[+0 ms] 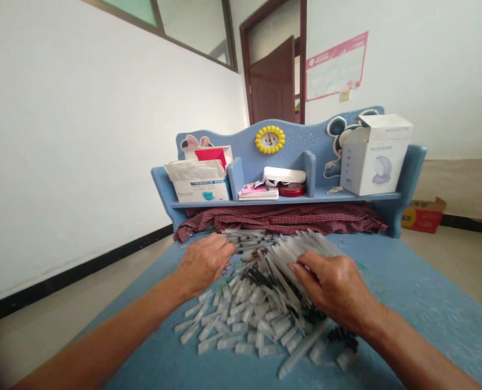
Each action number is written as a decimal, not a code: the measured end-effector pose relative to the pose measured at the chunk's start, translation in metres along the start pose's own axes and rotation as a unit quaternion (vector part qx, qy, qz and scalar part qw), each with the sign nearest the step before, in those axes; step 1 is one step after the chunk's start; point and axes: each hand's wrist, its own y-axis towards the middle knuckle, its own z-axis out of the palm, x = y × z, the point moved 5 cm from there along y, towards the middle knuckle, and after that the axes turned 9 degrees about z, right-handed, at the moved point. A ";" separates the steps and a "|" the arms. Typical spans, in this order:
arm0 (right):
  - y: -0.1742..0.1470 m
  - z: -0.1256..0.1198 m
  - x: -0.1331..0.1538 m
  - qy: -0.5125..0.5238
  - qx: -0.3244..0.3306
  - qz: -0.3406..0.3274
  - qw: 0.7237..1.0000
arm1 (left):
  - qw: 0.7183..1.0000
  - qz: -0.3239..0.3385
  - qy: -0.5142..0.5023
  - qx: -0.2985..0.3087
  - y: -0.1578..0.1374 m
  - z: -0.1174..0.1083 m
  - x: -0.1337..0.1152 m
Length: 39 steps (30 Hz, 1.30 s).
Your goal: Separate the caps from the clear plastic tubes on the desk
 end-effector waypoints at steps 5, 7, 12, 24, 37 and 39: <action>-0.011 0.004 0.029 0.091 0.085 -0.034 0.992 | 0.987 0.102 -0.013 -0.121 0.003 -0.042 -0.066; -0.011 0.005 0.029 0.106 0.100 -0.019 0.989 | 0.981 0.123 -0.029 -0.144 0.005 -0.047 -0.077; -0.006 0.009 0.023 0.178 0.150 0.037 0.972 | 0.971 0.148 -0.056 -0.180 0.008 -0.047 -0.082; 0.002 0.008 0.001 0.365 0.227 0.187 0.883 | 0.956 0.058 -0.237 -0.163 -0.004 -0.024 -0.047; 0.009 0.006 -0.006 0.409 0.220 0.161 0.871 | 0.842 -0.054 -0.536 0.023 0.002 -0.006 -0.037; 0.009 0.007 -0.008 0.401 0.219 0.168 0.873 | 0.838 -0.069 -0.541 0.020 0.002 -0.004 -0.034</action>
